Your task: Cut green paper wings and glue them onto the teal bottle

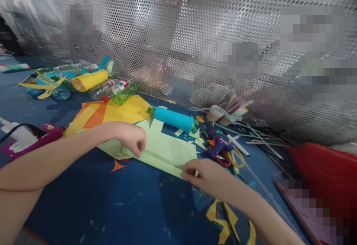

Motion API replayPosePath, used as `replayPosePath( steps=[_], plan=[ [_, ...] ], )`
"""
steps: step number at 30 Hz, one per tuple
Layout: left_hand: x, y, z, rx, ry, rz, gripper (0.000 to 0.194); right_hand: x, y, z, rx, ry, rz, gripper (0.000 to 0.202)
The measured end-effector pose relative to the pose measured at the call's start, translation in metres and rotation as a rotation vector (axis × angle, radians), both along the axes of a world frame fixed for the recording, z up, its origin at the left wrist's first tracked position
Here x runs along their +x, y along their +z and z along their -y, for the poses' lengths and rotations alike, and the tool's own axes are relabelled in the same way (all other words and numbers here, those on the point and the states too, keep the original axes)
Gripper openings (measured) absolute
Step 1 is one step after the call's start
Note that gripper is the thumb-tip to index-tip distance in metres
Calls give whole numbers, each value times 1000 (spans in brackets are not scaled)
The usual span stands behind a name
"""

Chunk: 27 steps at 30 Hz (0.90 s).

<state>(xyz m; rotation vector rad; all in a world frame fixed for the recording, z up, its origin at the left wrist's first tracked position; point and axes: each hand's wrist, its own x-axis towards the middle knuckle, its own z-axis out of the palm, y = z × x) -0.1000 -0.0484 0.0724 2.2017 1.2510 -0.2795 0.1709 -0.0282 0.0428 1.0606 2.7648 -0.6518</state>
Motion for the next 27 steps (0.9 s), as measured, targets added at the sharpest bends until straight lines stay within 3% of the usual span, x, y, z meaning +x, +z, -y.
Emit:
replayPosePath(
  steps=[5, 11, 27],
  plan=[
    [-15, -3, -12, -99, 81, 58, 8, 12, 0, -17, -59, -16, -19, 33],
    [-27, -10, -22, -164, 129, 43, 13, 14, -11, -29, -11, -70, 8, 35],
    [-12, -10, -13, -62, 117, -145, 7, 12, -12, -23, -32, -99, 50, 31]
  ],
)
